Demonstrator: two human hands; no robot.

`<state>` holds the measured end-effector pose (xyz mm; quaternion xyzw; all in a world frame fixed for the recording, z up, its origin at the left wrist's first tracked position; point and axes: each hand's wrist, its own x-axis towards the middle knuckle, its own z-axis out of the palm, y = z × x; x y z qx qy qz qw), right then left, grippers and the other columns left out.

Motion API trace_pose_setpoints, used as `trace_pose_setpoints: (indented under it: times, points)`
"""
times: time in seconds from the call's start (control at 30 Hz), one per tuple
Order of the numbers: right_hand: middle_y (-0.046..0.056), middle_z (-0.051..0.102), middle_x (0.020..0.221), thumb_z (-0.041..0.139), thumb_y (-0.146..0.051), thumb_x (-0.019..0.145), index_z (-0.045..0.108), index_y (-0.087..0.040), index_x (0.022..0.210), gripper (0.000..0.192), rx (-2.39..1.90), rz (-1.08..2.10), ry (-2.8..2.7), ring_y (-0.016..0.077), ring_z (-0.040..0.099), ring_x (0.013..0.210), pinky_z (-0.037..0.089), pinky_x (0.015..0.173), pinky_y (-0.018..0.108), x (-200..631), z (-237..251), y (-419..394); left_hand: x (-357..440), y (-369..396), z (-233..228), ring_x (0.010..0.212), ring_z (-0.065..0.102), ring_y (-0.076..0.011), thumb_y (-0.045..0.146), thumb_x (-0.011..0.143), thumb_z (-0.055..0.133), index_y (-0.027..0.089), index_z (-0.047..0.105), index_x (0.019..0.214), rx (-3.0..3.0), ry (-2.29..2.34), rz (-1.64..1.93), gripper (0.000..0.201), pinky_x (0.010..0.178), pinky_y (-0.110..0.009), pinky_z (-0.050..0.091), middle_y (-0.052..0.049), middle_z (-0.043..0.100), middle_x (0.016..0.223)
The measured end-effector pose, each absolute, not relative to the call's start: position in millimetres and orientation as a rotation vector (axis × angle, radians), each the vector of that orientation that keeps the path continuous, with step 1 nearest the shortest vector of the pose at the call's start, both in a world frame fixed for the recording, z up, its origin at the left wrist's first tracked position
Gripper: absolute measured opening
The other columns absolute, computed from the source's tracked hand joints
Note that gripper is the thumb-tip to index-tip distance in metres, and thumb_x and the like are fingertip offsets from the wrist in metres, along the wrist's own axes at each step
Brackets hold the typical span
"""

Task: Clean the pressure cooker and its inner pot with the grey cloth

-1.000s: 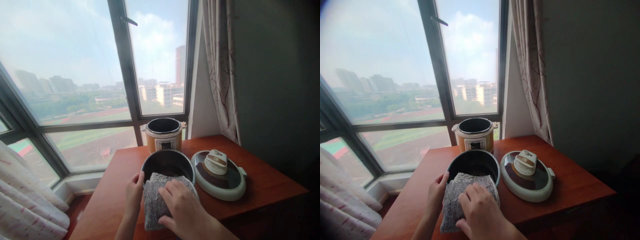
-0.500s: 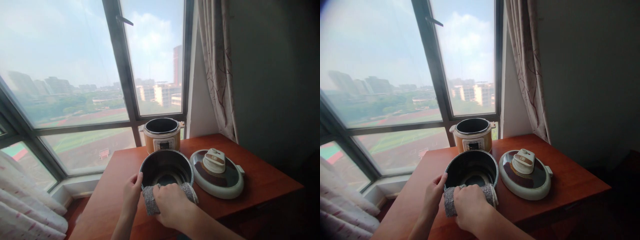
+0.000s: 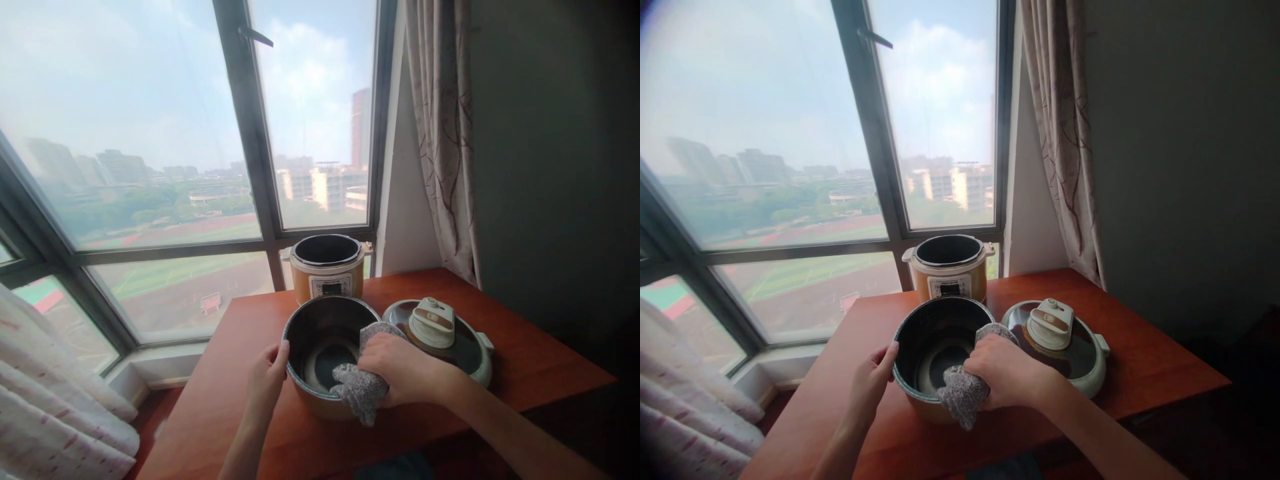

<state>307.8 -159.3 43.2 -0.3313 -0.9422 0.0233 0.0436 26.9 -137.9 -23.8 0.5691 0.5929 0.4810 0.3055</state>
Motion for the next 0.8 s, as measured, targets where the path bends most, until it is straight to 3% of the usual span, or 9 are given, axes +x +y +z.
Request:
trace_pose_setpoints:
  times: [0.13, 0.27, 0.4, 0.57, 0.8]
  points:
    - [0.004, 0.072, 0.083, 0.068, -0.044, 0.074, 0.065, -0.021, 0.081, 0.024, -1.069, 0.088, -2.826, 0.0224, 0.065, 0.084, 0.038, 0.079, 0.034, 307, 39, -162, 25, -139, -20, 0.052, 0.050, -0.0160, 0.067, 0.088, 0.044, 0.021, 0.051, 0.060, 1.566, 1.695, 1.280, 0.054, 0.052, -0.024, 0.037, 0.002, 0.046, 0.051]
    - [0.005, 0.072, 0.087, 0.067, -0.047, 0.076, 0.064, -0.020, 0.087, 0.030, -1.135, 0.111, -2.814, 0.0246, 0.066, 0.085, 0.038, 0.080, 0.036, 292, 42, -174, 25, -155, -9, 0.058, 0.061, -0.0200, 0.057, 0.093, 0.044, 0.020, 0.063, 0.083, 1.763, 2.048, 1.355, 0.042, 0.053, -0.027, 0.043, -0.003, 0.065, 0.066]
    - [0.007, 0.073, 0.092, 0.065, -0.047, 0.078, 0.063, -0.019, 0.093, 0.032, -1.168, 0.160, -2.798, 0.0250, 0.067, 0.081, 0.039, 0.072, 0.034, 267, 46, -188, 33, -187, 0, 0.069, 0.070, -0.0158, 0.037, 0.099, 0.042, 0.023, 0.066, 0.102, 2.299, 1.680, 1.434, 0.028, 0.060, -0.024, 0.051, -0.004, 0.075, 0.092]
    - [0.008, 0.071, 0.094, 0.065, -0.038, 0.076, 0.059, -0.017, 0.097, 0.030, -1.121, 0.109, -2.736, 0.0254, 0.065, 0.078, 0.038, 0.063, 0.033, 231, 37, -199, 37, -207, 2, 0.069, 0.075, -0.0142, 0.033, 0.100, 0.045, 0.026, 0.068, 0.106, 2.542, 1.599, 1.369, 0.025, 0.056, -0.019, 0.051, 0.001, 0.078, 0.084]
    - [0.008, 0.072, 0.093, 0.065, -0.042, 0.080, 0.059, -0.017, 0.098, 0.031, -1.141, 0.096, -2.750, 0.0244, 0.065, 0.078, 0.037, 0.064, 0.032, 235, 36, -197, 29, -195, -12, 0.051, 0.067, -0.0130, 0.034, 0.100, 0.046, 0.023, 0.068, 0.085, 2.534, 1.761, 1.362, 0.028, 0.049, -0.022, 0.043, 0.004, 0.070, 0.062]
